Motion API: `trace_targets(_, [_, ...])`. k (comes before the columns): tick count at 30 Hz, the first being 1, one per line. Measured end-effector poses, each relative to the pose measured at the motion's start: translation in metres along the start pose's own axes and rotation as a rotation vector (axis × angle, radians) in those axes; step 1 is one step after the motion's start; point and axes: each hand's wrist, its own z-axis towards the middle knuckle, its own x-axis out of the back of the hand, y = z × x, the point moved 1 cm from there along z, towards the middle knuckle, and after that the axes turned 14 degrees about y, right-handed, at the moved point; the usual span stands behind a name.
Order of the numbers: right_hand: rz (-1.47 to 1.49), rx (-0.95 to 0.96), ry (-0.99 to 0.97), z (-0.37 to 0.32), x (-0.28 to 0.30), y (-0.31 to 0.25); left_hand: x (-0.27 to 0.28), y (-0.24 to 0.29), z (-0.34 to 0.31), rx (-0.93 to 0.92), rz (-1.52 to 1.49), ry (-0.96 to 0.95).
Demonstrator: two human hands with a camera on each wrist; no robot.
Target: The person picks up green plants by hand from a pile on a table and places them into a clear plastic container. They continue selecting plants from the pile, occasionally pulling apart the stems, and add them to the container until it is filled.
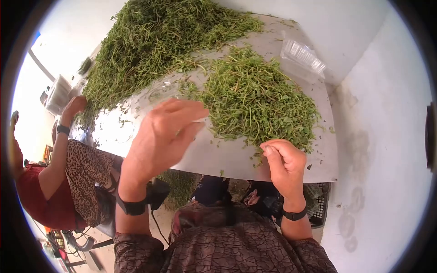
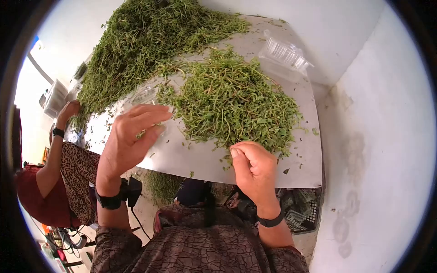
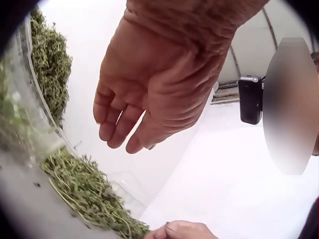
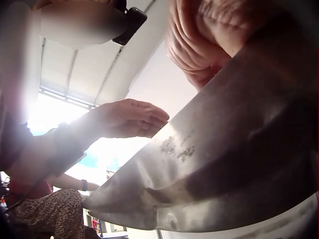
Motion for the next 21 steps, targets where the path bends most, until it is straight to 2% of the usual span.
trace_targets(6, [0.005,-0.018,0.003,0.001,0.0,0.0,-0.043,0.018,0.014,-0.062,-0.109,-0.018])
trace_targets(9, [0.02,-0.031,0.005,0.002,-0.001,-0.001,-0.082,0.018,0.015,-0.261,-0.055,-0.031])
trace_targets(16, [-0.015,-0.027,-0.017,0.003,0.001,-0.002,-0.114,0.014,0.012,-0.261,0.061,-0.126])
trace_targets(19, [-0.027,-0.044,-0.028,0.004,0.002,-0.005,-0.111,0.014,0.014,-0.289,0.107,-0.072])
trace_targets(21, [-0.02,-0.027,-0.021,0.003,0.001,-0.002,-0.103,0.012,0.015,-0.168,0.03,0.063])
